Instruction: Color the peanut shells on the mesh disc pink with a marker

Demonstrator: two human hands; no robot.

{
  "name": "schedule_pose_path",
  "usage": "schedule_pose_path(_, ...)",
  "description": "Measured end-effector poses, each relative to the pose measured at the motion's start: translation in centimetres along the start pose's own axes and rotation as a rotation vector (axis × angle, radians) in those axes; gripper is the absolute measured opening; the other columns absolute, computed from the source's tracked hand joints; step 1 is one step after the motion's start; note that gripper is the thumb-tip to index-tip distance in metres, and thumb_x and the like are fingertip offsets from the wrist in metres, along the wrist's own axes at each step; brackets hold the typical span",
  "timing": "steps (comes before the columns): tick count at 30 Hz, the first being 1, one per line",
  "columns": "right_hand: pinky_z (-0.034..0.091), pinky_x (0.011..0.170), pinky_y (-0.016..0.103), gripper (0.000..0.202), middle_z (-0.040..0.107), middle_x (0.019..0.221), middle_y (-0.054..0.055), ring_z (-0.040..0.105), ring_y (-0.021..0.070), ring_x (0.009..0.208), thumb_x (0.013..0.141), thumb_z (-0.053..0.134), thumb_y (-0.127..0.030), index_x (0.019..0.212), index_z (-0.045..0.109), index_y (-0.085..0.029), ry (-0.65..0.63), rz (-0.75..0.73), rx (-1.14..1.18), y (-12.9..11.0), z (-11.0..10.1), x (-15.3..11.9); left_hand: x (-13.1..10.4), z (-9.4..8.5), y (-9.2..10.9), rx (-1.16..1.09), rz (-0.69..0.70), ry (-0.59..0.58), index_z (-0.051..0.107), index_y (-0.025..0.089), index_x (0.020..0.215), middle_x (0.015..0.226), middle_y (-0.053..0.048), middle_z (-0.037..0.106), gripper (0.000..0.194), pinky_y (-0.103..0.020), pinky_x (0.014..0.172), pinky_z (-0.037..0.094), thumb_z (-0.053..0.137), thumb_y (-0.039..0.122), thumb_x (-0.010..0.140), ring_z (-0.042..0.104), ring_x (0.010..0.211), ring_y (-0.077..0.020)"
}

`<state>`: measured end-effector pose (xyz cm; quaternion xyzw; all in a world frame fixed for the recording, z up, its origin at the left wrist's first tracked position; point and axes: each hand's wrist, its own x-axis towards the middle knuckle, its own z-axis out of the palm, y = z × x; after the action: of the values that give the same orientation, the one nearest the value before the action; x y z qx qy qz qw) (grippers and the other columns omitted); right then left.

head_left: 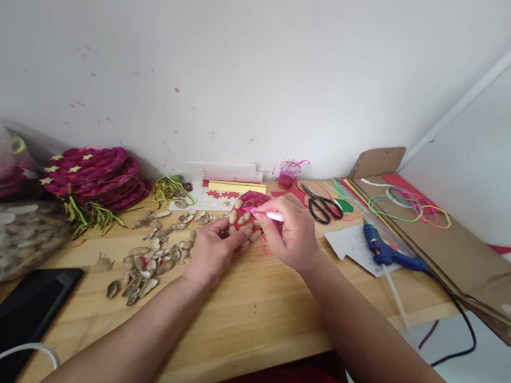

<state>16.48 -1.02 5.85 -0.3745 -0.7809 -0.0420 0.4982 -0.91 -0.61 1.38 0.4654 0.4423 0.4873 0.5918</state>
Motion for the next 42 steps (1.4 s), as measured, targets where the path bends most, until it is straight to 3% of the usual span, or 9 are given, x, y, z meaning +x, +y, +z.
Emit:
schedule_pose_path(7, 0.051, 0.076, 0.035, 0.004, 0.076, 0.087, 0.003, 0.066, 0.0195, 0.082, 0.099, 0.064, -0.021, 0.097, 0.066, -0.023, 0.002, -0.012, 0.036, 0.05, 0.1, -0.07, 0.45, -0.58, -0.56, 0.074, 0.042, -0.014, 0.08, 0.016, 0.093, 0.072, -0.002, 0.069, 0.039, -0.024, 0.057, 0.04, 0.09, 0.047, 0.072, 0.053, 0.06, -0.0126)
schedule_pose_path(18, 0.052, 0.075, 0.036, 0.006, 0.074, 0.085, 0.002, 0.066, 0.0194, 0.08, 0.099, 0.063, -0.023, 0.094, 0.066, -0.024, 0.031, 0.014, 0.041, 0.24, 0.02, -0.08, 0.51, -0.48, -0.47, 0.038, 0.043, 0.004, 0.081, 0.016, 0.089, 0.07, -0.001, 0.068, 0.039, -0.024, 0.055, 0.039, 0.092, 0.048, 0.069, 0.052, 0.058, -0.0119)
schedule_pose_path(23, 0.052, 0.076, 0.036, 0.008, 0.073, 0.085, 0.003, 0.067, 0.0199, 0.082, 0.099, 0.063, -0.022, 0.091, 0.065, -0.024, 0.038, 0.058, 0.05, 0.32, -0.01, -0.12, 0.36, -0.19, 0.04, -0.062, -0.003, 0.018, 0.082, 0.017, 0.094, 0.079, -0.004, 0.075, 0.046, -0.024, 0.058, 0.045, 0.096, 0.047, 0.062, 0.056, 0.06, -0.0119)
schedule_pose_path(42, 0.054, 0.078, 0.035, 0.006, 0.074, 0.088, 0.004, 0.069, 0.0192, 0.084, 0.1, 0.064, -0.024, 0.094, 0.067, -0.023, 0.076, 0.107, 0.074, 0.25, -0.05, -0.11, 0.24, -0.3, -0.06, -0.043, 0.012, 0.01, 0.083, 0.016, 0.096, 0.083, -0.005, 0.077, 0.044, -0.024, 0.059, 0.046, 0.094, 0.047, 0.065, 0.059, 0.063, -0.0134)
